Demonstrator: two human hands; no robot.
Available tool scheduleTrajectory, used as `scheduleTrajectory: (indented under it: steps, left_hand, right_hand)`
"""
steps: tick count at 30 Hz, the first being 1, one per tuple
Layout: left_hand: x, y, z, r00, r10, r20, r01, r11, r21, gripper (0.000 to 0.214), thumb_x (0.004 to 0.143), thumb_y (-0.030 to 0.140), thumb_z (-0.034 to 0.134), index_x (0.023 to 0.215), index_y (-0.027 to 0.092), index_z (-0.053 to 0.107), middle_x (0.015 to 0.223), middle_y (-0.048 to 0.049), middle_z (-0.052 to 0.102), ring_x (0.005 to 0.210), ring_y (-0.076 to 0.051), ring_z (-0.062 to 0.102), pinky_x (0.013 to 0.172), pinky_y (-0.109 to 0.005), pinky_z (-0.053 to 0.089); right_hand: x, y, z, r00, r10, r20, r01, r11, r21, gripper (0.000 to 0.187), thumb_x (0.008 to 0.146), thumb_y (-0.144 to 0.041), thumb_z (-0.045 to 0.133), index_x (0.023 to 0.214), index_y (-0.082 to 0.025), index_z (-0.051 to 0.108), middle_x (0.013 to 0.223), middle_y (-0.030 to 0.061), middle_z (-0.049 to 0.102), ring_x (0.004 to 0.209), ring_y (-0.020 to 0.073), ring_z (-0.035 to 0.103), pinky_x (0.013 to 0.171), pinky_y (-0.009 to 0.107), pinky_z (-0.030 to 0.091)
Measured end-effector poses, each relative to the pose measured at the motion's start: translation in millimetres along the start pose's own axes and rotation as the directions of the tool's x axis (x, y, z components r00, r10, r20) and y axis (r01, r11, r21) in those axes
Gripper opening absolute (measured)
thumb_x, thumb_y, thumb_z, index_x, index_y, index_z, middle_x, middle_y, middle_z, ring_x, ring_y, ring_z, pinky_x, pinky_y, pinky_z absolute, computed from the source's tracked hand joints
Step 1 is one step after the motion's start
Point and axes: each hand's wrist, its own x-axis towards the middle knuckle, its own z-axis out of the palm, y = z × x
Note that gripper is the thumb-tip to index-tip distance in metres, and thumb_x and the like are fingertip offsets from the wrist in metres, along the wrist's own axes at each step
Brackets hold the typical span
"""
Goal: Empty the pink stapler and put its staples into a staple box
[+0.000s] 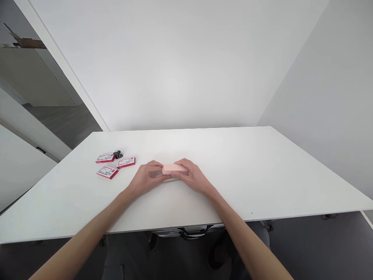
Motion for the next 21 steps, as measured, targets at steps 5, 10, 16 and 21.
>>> scheduleTrajectory:
  steps: [5,10,16,21]
  left_hand:
    - [-0.3,-0.9,0.9,1.000,-0.008,0.018,0.008,1.000,-0.022,0.020,0.087,0.048,0.076,0.087,0.029,0.081,0.103,-0.0020,0.078,0.097,-0.021,0.071,0.083,-0.035,0.059]
    - [-0.7,-0.2,0.5,1.000,-0.009,0.025,0.010,1.000,-0.029,0.023,0.088,0.050,0.074,0.085,0.028,0.081,0.104,-0.0023,0.077,0.090,-0.020,0.072,0.080,-0.034,0.060]
    - [-0.5,2.0,4.0,0.996,0.082,0.030,-0.083,0.997,0.009,0.019,0.089,0.046,0.075,0.083,0.028,0.081,0.093,-0.0023,0.078,0.089,-0.021,0.072,0.083,-0.037,0.059]
    - [-0.8,1.6,6.6,0.993,0.117,0.006,-0.117,0.990,0.073,0.019,0.090,0.045,0.074,0.087,0.026,0.076,0.093,-0.0015,0.078,0.093,-0.021,0.071,0.091,-0.040,0.056]
  right_hand:
    - [0.2,-0.1,-3.5,0.999,-0.018,0.047,0.017,1.000,0.025,0.027,0.095,-0.051,0.065,0.108,-0.027,0.067,0.108,0.0028,0.066,0.098,0.0224,0.060,0.082,0.034,0.048]
    - [-0.5,-3.0,-6.2,0.997,0.019,0.070,-0.021,0.999,0.027,0.028,0.096,-0.052,0.064,0.108,-0.027,0.066,0.110,0.0033,0.067,0.099,0.0228,0.061,0.082,0.034,0.049]
    - [-1.2,-5.6,-8.7,0.996,0.032,0.081,-0.037,0.998,0.054,0.035,0.098,-0.056,0.058,0.115,-0.027,0.064,0.110,0.0024,0.067,0.096,0.0215,0.061,0.083,0.033,0.049]
    - [-1.4,-4.7,-10.0,0.997,0.049,0.053,-0.053,0.997,0.064,0.038,0.098,-0.057,0.056,0.120,-0.027,0.064,0.114,0.0026,0.068,0.097,0.0220,0.063,0.084,0.034,0.051]
